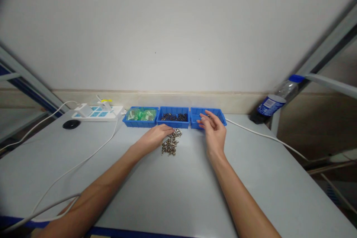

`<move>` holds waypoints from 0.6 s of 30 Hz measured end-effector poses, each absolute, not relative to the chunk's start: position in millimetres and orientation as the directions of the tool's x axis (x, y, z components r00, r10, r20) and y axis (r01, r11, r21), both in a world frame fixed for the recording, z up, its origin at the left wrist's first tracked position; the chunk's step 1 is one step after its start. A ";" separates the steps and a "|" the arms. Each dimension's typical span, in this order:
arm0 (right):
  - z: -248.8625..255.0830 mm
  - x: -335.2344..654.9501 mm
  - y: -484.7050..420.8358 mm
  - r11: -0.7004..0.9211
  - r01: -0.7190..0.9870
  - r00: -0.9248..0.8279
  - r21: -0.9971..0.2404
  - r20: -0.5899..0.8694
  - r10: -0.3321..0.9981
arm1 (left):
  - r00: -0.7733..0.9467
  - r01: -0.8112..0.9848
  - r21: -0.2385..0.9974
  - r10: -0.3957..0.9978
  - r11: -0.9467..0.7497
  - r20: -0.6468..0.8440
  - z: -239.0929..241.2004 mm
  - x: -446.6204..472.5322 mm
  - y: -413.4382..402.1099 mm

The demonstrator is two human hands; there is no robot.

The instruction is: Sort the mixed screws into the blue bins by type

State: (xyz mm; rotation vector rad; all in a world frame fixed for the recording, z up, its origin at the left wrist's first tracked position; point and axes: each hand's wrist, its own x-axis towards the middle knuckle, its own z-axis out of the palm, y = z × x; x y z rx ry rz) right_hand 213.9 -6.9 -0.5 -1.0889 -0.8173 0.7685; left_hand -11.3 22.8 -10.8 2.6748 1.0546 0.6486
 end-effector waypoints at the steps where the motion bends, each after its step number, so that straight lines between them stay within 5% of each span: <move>1: -0.1 212.8 -7.7 0.281 -0.127 0.469 -0.951 0.191 0.862 | 0.672 0.600 0.304 0.672 -0.740 0.311 -11.0 -13.7 23.2; 8: 1.5 203.8 -11.3 0.234 -0.112 0.366 -0.966 0.178 0.913 | 0.646 0.607 0.278 0.665 -0.745 0.374 -16.5 -27.2 20.1; 13: 1.9 200.5 -13.8 0.218 -0.082 0.265 -0.973 0.189 0.946 | 0.439 0.519 0.502 0.719 -0.692 0.538 -11.0 -20.4 11.6; 18: 0.7 193.7 -18.5 0.216 -0.013 0.093 -0.976 0.213 0.972 | 0.256 0.319 0.803 0.862 -0.503 0.438 -6.9 -12.0 6.8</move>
